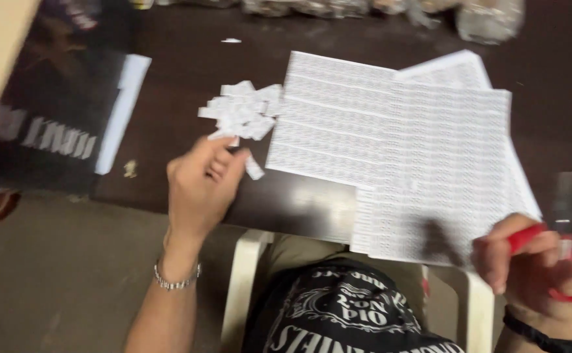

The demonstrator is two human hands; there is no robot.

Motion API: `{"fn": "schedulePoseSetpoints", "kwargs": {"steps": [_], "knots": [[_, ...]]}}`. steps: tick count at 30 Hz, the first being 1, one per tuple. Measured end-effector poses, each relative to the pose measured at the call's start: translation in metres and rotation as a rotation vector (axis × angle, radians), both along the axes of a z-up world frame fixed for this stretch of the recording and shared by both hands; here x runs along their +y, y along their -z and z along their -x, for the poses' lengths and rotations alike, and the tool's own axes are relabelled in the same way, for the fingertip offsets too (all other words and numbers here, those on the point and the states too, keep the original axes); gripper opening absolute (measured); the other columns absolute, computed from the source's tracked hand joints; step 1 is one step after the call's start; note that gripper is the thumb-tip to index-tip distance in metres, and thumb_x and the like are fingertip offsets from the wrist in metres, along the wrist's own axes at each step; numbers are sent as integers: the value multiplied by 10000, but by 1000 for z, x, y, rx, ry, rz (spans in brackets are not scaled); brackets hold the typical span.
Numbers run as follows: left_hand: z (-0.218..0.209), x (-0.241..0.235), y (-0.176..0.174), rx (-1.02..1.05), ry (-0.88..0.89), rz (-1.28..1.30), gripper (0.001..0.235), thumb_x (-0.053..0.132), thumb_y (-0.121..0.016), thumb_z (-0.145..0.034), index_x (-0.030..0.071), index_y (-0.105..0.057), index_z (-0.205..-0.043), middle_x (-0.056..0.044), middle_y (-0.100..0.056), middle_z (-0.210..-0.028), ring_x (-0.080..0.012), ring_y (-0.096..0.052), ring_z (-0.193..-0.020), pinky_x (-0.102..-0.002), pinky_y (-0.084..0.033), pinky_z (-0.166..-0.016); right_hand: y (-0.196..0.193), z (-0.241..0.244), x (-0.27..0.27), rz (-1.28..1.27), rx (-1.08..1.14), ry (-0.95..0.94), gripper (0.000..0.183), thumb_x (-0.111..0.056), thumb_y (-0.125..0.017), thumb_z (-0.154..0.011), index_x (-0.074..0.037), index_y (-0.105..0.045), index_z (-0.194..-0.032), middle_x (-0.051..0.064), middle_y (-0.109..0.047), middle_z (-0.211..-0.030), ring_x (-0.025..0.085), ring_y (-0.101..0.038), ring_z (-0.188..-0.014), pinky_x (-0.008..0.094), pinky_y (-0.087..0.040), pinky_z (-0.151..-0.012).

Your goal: Cutting printed sheets of paper into individual labels using scissors

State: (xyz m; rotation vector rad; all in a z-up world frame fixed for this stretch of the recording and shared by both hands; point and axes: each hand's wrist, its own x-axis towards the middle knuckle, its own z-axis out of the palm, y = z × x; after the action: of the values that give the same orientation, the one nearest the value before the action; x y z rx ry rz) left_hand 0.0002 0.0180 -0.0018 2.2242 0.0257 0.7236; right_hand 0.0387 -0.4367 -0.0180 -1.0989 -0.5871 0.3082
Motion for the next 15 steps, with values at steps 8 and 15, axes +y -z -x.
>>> {"fn": "schedulePoseSetpoints", "kwargs": {"steps": [8,15], "knots": [[-17,-105,8,-125,520,-250,52,99,-702,-958,53,-697,-935,-45,-718,-828,-179,-676,-741,-273,-546,-678,9,45,-34,299,123,757,441,-330,-538,-963,3,-550,-1251,185,-699,-1031,254,-724,-822,327,-622,-859],[-35,-103,5,-33,349,-449,200,172,-738,-955,27,-696,-1085,-99,-742,-1028,-274,-698,-973,-379,-562,-850,-4,35,-23,759,-379,566,695,-470,-615,-802,61,-459,-1224,280,-633,-1270,379,-604,-1302,543,-407,-1271]]}}
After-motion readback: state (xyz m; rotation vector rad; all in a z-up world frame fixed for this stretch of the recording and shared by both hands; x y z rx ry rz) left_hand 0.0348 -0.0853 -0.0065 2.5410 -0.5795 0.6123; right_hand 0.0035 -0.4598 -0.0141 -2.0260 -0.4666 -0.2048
